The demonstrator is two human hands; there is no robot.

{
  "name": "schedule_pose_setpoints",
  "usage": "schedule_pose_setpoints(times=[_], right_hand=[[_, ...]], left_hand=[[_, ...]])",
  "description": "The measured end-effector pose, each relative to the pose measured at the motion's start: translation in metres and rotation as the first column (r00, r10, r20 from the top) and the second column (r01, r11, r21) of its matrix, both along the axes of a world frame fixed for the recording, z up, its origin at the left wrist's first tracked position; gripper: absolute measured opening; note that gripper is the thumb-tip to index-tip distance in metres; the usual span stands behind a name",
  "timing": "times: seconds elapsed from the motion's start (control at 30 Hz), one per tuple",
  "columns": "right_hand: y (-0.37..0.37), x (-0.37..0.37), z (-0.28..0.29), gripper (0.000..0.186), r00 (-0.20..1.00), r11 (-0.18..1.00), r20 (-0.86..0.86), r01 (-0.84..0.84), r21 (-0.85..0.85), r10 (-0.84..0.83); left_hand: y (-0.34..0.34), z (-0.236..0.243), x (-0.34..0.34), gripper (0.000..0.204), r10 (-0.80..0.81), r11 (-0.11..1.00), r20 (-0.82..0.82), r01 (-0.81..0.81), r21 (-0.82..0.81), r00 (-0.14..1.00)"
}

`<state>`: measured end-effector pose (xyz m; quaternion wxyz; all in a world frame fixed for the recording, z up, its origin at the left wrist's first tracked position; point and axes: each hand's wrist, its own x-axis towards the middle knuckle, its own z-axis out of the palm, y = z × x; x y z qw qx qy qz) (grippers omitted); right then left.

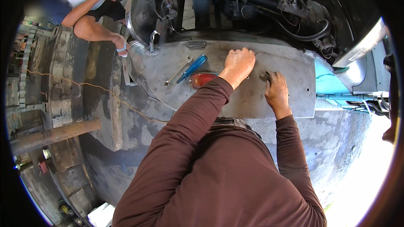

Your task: The person works on a vehicle engine with the hood open, using a wrench and screwdriver to adjust components. They briefly walk to a tool table to retrieve a small part, then return to the engine to continue the repair.

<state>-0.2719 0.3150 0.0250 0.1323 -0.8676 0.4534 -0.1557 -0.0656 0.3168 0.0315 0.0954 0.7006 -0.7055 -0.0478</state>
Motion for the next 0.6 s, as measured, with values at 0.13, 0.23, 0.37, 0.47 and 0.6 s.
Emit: schedule_pose_setpoints(times=[0.13,0.23,0.37,0.47,0.6], right_hand=[[0.01,-0.021,-0.008,0.038,0.994,0.991,0.038,0.103,-0.086,-0.1],[0.01,-0.049,-0.005,0.036,0.983,0.983,0.08,0.172,-0.072,-0.166],[0.005,-0.072,0.004,0.032,0.966,0.969,0.068,0.247,0.022,-0.248],[-0.005,-0.07,0.009,0.029,0.979,0.981,0.072,0.193,-0.022,-0.191],[-0.012,-0.049,0.014,0.026,0.982,0.99,0.141,0.134,-0.05,-0.125]], left_hand=[[0.019,0.031,0.017,0.031,0.008,0.999,-0.086,-0.013,-0.052,0.996],[0.059,0.046,0.058,0.043,0.088,0.988,-0.265,-0.117,-0.096,0.96],[0.141,0.058,0.13,0.027,0.325,0.935,-0.24,-0.349,-0.066,0.915],[0.178,0.065,0.142,0.029,0.441,0.891,-0.325,-0.452,0.044,0.837],[0.188,0.05,0.137,0.032,0.481,0.874,-0.22,-0.482,0.052,0.849]])
